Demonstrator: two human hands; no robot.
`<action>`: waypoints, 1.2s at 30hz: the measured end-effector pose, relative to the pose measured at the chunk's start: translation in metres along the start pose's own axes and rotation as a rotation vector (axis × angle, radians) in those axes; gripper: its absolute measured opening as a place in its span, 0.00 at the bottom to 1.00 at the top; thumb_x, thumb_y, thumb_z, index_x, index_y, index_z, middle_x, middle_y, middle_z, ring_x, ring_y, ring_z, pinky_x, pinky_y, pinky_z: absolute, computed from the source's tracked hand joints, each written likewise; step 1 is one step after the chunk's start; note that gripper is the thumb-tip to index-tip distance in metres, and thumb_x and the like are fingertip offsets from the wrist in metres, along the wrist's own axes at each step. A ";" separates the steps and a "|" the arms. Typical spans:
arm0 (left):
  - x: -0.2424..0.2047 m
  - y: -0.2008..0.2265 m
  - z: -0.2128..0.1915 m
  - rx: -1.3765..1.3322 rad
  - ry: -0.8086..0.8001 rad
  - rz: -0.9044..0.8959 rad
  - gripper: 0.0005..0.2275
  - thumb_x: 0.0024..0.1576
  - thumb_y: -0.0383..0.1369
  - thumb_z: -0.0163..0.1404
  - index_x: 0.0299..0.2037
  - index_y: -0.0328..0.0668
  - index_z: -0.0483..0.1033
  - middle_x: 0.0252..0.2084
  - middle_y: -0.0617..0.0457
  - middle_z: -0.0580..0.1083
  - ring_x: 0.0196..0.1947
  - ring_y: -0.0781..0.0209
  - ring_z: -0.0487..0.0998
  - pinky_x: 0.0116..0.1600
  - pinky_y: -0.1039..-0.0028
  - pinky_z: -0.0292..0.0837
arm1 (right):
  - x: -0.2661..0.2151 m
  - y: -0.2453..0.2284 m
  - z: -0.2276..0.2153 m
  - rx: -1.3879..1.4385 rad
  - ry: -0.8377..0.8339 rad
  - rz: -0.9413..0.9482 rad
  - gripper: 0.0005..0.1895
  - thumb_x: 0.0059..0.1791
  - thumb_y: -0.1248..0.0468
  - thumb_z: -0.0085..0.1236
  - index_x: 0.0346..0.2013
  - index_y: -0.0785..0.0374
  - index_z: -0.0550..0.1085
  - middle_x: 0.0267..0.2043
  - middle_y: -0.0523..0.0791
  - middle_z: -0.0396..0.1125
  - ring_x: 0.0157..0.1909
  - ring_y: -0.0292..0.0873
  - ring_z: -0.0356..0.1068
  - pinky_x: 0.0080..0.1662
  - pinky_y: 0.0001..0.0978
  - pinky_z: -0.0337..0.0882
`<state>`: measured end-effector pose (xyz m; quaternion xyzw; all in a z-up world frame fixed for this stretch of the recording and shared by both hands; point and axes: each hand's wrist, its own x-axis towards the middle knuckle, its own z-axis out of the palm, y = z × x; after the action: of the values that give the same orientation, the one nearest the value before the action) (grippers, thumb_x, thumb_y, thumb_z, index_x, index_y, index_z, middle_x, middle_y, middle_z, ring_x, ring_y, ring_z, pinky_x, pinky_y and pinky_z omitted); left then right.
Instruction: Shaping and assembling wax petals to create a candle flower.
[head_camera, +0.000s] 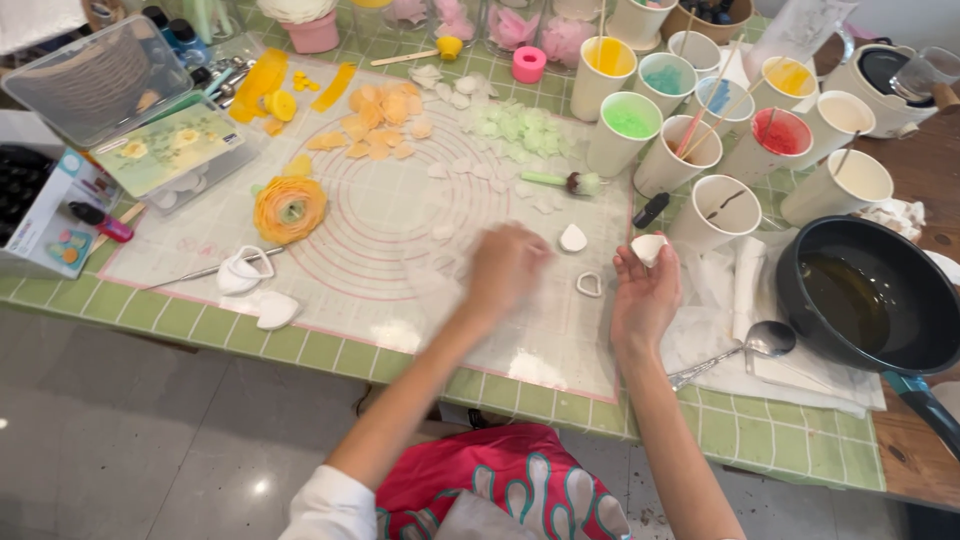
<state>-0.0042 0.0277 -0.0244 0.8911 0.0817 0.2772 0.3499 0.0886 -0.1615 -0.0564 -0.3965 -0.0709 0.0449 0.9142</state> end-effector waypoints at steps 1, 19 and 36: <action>-0.006 0.012 0.011 0.004 0.005 -0.005 0.04 0.51 0.33 0.61 0.31 0.43 0.84 0.35 0.46 0.78 0.39 0.47 0.78 0.49 0.57 0.68 | -0.001 -0.001 0.002 0.001 -0.006 0.006 0.18 0.58 0.56 0.49 0.57 0.65 0.69 0.48 0.46 0.69 0.49 0.46 0.72 0.55 0.40 0.70; -0.054 -0.007 -0.068 -0.305 0.012 -0.085 0.21 0.48 0.26 0.64 0.53 0.40 0.76 0.46 0.47 0.74 0.44 0.52 0.76 0.51 0.67 0.75 | -0.017 -0.003 0.023 -0.209 -0.187 -0.004 0.07 0.60 0.60 0.49 0.43 0.61 0.70 0.39 0.46 0.68 0.40 0.42 0.67 0.43 0.34 0.67; -0.085 -0.045 -0.103 -0.070 0.169 -0.038 0.24 0.45 0.21 0.63 0.54 0.35 0.74 0.45 0.45 0.75 0.46 0.48 0.76 0.51 0.64 0.72 | -0.063 0.040 0.143 -1.370 -1.024 -0.193 0.13 0.48 0.58 0.63 0.47 0.53 0.82 0.35 0.50 0.76 0.35 0.51 0.75 0.40 0.40 0.74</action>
<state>-0.1299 0.0917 -0.0298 0.8501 0.1183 0.3472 0.3779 0.0019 -0.0399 0.0053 -0.7838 -0.5195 0.0878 0.3286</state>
